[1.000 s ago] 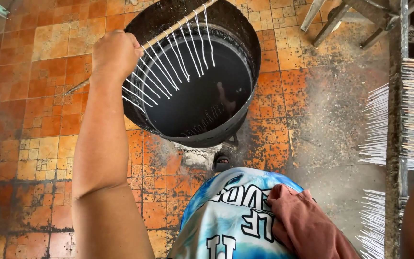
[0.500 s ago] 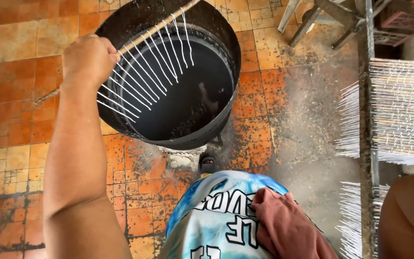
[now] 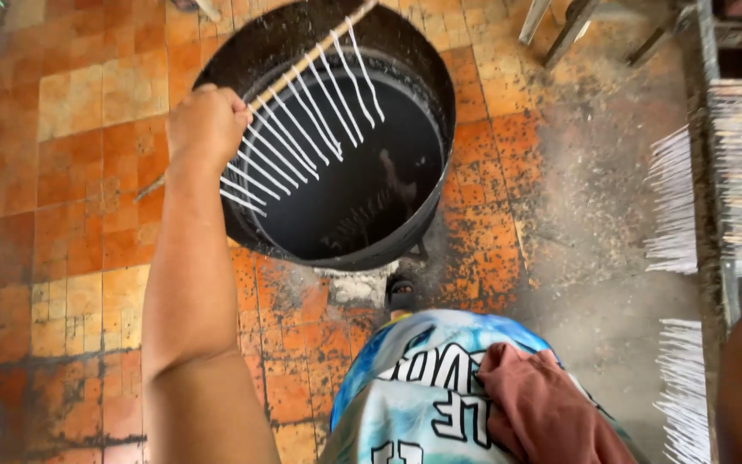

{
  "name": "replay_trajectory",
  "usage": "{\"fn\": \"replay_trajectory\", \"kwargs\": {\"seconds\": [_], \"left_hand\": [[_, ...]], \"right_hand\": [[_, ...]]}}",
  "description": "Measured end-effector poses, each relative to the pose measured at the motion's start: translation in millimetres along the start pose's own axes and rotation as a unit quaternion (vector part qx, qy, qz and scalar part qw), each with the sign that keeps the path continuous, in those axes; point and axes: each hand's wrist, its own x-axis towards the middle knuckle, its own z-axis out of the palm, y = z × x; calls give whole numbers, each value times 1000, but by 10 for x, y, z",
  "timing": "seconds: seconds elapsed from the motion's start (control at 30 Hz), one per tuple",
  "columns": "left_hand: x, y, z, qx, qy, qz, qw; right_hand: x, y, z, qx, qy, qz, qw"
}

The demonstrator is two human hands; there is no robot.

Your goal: Dipping a rack of candle wicks into a vat of melted wax to build up layers.

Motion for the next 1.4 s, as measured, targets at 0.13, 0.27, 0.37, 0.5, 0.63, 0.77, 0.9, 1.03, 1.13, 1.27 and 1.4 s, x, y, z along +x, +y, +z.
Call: {"fn": "replay_trajectory", "kwargs": {"seconds": [0.13,0.27,0.37,0.5,0.63,0.77,0.9,1.03,1.13,1.27,1.4], "left_hand": [[142,-5,185,-8,15,12,1000],[78,176,364,-23,-21,2,1000],[63,304,646,-22,-59,-13,998],[187,267,1245,-92,-71,-51,992],[424,116,1923,-123,-105,-102,982],[686,-79,2609,-134,-129,-147,971],[807,-331,3321,-162,-146,-211,953],[781,-426,3510,-206,-138,-239,939],[780,-493,3788,-223,-158,-280,920],[775,-548,4063,-244,-149,-285,915],[756,-554,4170,-238,-156,-306,908]], "right_hand": [[-50,-22,-41,12,-58,10,998],[49,-11,76,22,-87,25,996],[-43,152,493,-14,-53,42,998],[47,77,394,8,148,-30,989],[637,479,-317,108,324,-45,939],[1128,938,-523,187,445,-55,874],[1028,972,555,319,288,293,854],[608,1218,1618,337,210,500,770],[945,133,314,-82,-443,370,813],[1525,147,586,-13,-412,449,793],[1457,576,1630,-308,-462,349,755]]}}
